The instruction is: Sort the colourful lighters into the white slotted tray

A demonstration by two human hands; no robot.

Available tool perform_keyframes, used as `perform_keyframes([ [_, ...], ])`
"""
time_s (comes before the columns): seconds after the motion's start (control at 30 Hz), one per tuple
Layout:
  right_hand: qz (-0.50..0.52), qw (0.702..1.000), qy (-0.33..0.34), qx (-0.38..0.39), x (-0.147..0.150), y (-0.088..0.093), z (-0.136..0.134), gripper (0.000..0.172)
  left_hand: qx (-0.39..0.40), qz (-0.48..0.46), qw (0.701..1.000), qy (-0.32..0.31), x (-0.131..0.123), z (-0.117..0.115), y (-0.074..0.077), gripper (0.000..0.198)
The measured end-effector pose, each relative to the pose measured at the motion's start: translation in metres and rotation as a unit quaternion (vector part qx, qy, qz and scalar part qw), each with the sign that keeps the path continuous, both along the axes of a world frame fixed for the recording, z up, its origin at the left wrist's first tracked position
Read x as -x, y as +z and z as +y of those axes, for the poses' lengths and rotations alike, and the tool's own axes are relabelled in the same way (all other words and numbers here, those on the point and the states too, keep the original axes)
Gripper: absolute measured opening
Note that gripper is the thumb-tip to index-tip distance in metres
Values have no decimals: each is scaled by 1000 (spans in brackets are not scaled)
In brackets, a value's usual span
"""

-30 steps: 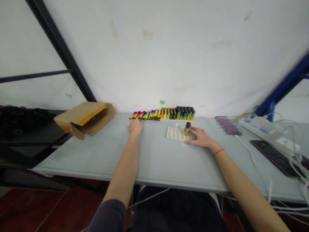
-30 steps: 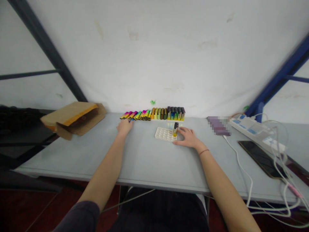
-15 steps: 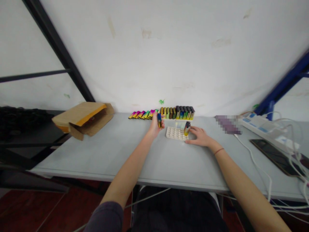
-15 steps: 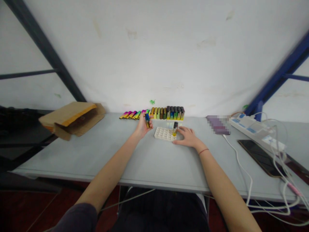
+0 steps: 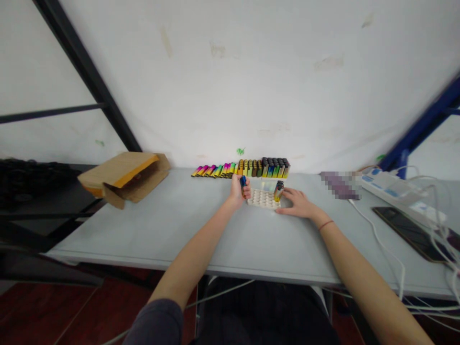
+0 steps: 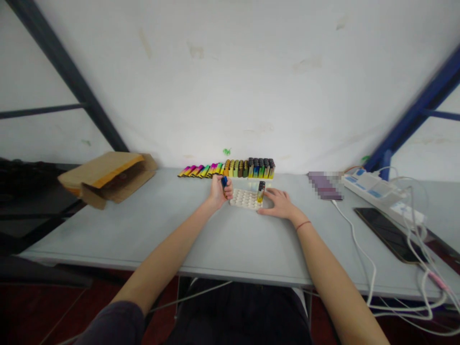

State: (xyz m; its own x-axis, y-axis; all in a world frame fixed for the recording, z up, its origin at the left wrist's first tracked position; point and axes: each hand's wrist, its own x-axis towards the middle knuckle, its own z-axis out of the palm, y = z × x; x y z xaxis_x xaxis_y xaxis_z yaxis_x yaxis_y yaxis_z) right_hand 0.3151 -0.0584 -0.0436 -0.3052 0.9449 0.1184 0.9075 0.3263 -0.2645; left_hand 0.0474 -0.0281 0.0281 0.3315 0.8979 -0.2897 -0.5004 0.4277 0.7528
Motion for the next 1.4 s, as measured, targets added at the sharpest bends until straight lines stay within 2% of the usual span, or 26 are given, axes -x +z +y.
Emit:
perform_keyframes([
  [0.13,3,1000,2,-2,0,-1,0,85,-5,-2,1000,10,-4,-3,1,39],
  [0.3,1,1000,-4,-2,0,-1,0,87,-17,-13,998,59,-6,-4,-1,35],
  [0.57,3,1000,-1,7,1,2,-1,88,-40,-15,999,32,-5,-3,0,38],
  [0.9,-2,1000,0,11,0,2,0,89,-67,-41,993,84,-7,-7,1,40],
  [1.0,-4,1000,0,9,1,2,-1,89,-88,-30,993,76,-10,-6,-1,40],
  [1.1,-3,1000,2,7,0,2,-1,89,-148,31,986,69,-16,-8,-8,32],
  [1.2,3,1000,0,1,0,1,-1,88,-271,144,947,92,-24,-18,-16,18],
  [1.3,5,1000,0,1,1,1,0,87,-410,232,874,119,-32,-29,-23,13],
  [1.4,8,1000,2,2,1,0,-1,87,-509,267,815,76,-37,-34,-29,13],
])
